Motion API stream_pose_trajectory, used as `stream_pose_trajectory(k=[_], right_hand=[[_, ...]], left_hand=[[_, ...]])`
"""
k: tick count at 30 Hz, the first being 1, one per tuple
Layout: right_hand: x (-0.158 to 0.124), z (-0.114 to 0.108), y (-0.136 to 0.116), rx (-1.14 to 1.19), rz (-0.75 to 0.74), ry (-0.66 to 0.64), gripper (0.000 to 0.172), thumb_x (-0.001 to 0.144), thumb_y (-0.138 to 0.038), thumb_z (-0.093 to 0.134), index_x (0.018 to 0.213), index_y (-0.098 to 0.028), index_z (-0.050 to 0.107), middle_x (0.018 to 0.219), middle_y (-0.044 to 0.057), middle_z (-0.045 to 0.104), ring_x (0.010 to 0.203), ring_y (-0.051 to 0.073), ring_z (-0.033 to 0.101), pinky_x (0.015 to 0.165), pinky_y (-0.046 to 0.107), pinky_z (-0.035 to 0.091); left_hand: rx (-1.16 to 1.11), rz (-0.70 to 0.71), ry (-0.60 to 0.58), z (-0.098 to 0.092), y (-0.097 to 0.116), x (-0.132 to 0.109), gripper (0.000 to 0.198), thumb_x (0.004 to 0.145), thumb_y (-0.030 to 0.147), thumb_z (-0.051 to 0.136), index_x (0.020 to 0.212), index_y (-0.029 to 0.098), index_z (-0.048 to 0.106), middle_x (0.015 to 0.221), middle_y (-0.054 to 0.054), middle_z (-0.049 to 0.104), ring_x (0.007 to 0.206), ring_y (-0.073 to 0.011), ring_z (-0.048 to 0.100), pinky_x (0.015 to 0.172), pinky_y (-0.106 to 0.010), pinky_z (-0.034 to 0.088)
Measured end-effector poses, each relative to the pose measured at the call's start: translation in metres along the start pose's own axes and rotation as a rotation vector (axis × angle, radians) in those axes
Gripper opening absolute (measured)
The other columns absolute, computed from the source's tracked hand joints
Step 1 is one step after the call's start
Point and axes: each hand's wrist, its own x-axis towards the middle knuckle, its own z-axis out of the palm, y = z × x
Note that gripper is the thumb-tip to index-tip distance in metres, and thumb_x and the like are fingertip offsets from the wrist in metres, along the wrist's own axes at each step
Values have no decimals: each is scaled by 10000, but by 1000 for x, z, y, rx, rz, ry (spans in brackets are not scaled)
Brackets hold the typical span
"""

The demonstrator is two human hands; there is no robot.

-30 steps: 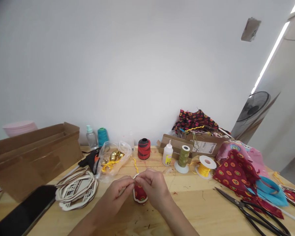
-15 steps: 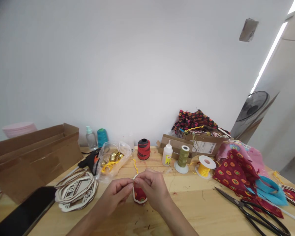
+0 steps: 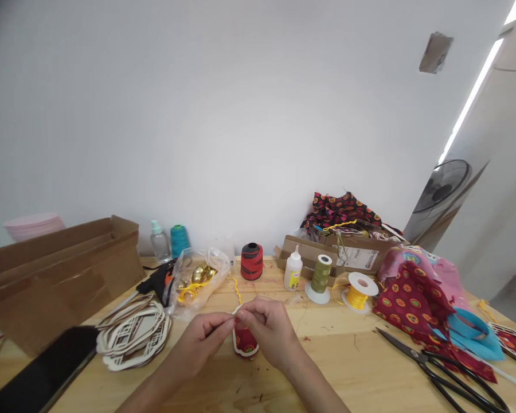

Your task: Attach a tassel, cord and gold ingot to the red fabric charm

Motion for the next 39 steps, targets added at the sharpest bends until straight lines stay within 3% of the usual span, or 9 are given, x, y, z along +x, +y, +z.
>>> stream_pose_trajectory(k=[6, 10, 15, 20, 29, 39], right_hand=[[0, -4, -4, -106, -77, -34, 312, 800, -340, 456, 631, -148, 635, 589, 5, 549, 570, 113, 505, 556, 206, 398], [-1, -5, -8, -27, -22, -29, 344, 809, -398, 419, 755, -145, 646, 596, 6, 547, 592, 124, 504, 553, 217, 391], [-2, -6, -9, 84, 63, 31, 401, 796, -462, 413, 825, -129, 634, 500, -45, 363, 438, 66, 323, 403, 177, 256], [-3, -8, -13, 228, 109, -2, 405, 767, -482, 452, 874, -126, 610, 494, -70, 250, 421, 56, 205, 385, 181, 145], [-4, -6, -12, 315, 68, -9, 235, 728, -352, 560, 881, -179, 604, 539, -53, 419, 444, 56, 305, 411, 176, 225], [-3, -7, -9, 399, 38, -5, 224, 750, -319, 548, 926, -186, 583, 647, -11, 543, 432, 39, 326, 396, 175, 202]], left_hand=[[-5, 20, -3, 0, -3, 0, 339, 787, 373, 416, 617, 137, 590, 514, 59, 367, 463, -75, 237, 433, -189, 229], [-37, 8, -16, 0, -3, 0, 322, 787, 353, 426, 579, 142, 553, 500, 63, 368, 455, -70, 240, 434, -185, 234], [-59, 16, -5, 1, -2, 1, 326, 785, 355, 428, 597, 140, 586, 482, 56, 375, 458, -76, 281, 442, -186, 260], [-54, -24, 2, 1, -4, 0, 333, 772, 386, 438, 640, 145, 627, 440, 68, 332, 439, -83, 287, 436, -190, 267], [-29, 8, -19, 1, -1, 0, 342, 787, 369, 420, 620, 139, 610, 481, 62, 348, 450, -76, 247, 435, -190, 235], [-137, -66, -39, 1, -13, 1, 345, 769, 413, 445, 635, 125, 581, 419, 100, 207, 377, -47, 145, 356, -201, 104]])
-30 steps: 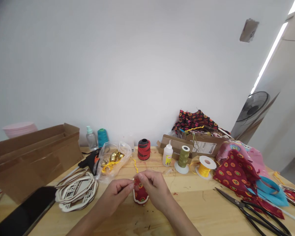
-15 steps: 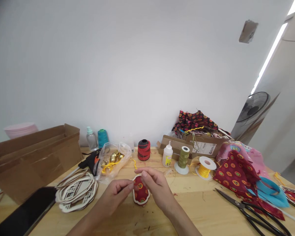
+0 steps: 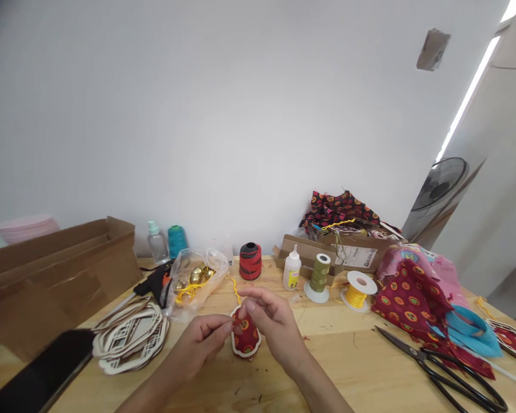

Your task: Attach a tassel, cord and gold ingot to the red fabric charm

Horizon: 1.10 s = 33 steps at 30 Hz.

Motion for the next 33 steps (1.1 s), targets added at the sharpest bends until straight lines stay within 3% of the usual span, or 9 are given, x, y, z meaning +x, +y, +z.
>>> stream_pose_trajectory(k=[19, 33], right_hand=[[0, -2, 3, 46, -51, 37, 238, 832, -325, 429, 943, -170, 570, 617, -15, 493, 418, 37, 235, 394, 203, 122], [-1, 1, 4, 55, -31, 57, 243, 837, -322, 428, 928, -148, 570, 563, -33, 456, 403, 27, 206, 383, 199, 106]], left_hand=[[-88, -12, 28, -2, -1, 0, 371, 753, 447, 456, 730, 109, 608, 368, 114, 240, 341, -36, 160, 341, -188, 96], [-74, 31, 83, -1, 8, -1, 335, 758, 423, 464, 671, 123, 586, 415, 107, 215, 373, -40, 139, 358, -199, 90]])
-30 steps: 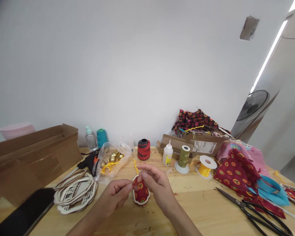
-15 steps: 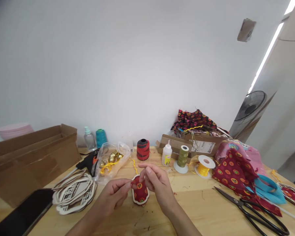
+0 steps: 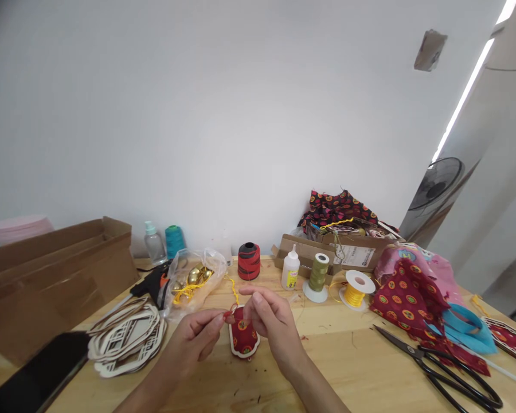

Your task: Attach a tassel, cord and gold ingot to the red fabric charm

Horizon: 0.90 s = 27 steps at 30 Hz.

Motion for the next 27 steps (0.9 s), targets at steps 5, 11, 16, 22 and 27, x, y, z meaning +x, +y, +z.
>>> stream_pose_trajectory(k=[5, 11, 16, 22, 27], right_hand=[[0, 0, -1, -2, -2, -9, 254, 847, -320, 407, 939, -146, 567, 556, -30, 459, 404, 30, 204, 382, 199, 102], [-2, 2, -3, -69, -26, -13, 261, 835, -341, 422, 935, -152, 572, 536, -39, 430, 427, 44, 256, 392, 191, 155], [-3, 3, -2, -175, -36, -22, 247, 813, -344, 453, 936, -166, 571, 531, -48, 383, 469, 63, 315, 414, 181, 219], [-11, 3, -2, -574, -325, -33, 207, 808, -218, 442, 969, -203, 571, 546, -32, 456, 448, 77, 348, 418, 191, 270], [-19, 4, -2, -817, -531, -126, 295, 791, -117, 420, 1048, -235, 503, 640, 3, 569, 453, 91, 408, 421, 199, 300]], left_hand=[[-2, 3, 7, -1, 1, -1, 318, 766, 402, 464, 709, 123, 605, 420, 104, 216, 377, -42, 139, 360, -202, 89], [-8, 12, 16, -1, 1, -1, 286, 787, 366, 451, 687, 138, 591, 425, 102, 206, 388, -47, 140, 367, -204, 89], [13, 11, 42, -2, 0, -1, 295, 791, 367, 438, 676, 140, 586, 418, 103, 197, 385, -50, 144, 362, -194, 107], [419, 303, 181, -2, 9, -7, 214, 808, 259, 428, 807, 182, 628, 608, 4, 562, 618, -127, 512, 587, -209, 387], [744, 548, 259, -7, 5, -13, 178, 795, 170, 440, 880, 212, 591, 755, -30, 652, 709, -157, 584, 613, -210, 420]])
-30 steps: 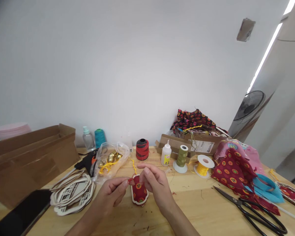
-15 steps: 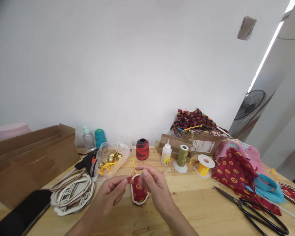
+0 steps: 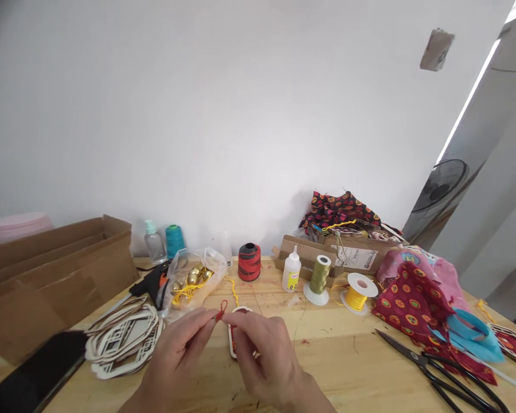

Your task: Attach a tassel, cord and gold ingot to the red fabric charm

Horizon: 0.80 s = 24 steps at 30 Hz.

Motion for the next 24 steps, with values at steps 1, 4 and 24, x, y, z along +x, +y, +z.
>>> stream_pose_trajectory(k=[1, 4, 24], right_hand=[[-1, 1, 0, -15, -4, 4, 283, 790, -114, 423, 1032, -237, 500, 630, -2, 564, 447, 90, 403, 423, 199, 300], [-3, 4, 0, 7, 44, 22, 205, 793, -119, 427, 953, -236, 481, 589, -25, 520, 422, 81, 357, 411, 197, 278], [5, 7, 5, -20, 137, 43, 105, 786, -181, 482, 875, -211, 529, 466, -74, 390, 376, 67, 303, 383, 181, 258]], left_hand=[[35, 31, 10, 0, -1, -1, 179, 794, 159, 440, 887, 211, 583, 762, -32, 656, 709, -156, 590, 602, -205, 422], [104, 90, 40, -1, -1, -2, 169, 794, 155, 441, 893, 204, 569, 754, -35, 664, 682, -150, 601, 568, -196, 424], [159, 105, -45, 2, -4, 2, 186, 801, 171, 434, 925, 187, 572, 665, -29, 625, 585, -136, 578, 544, -208, 428]])
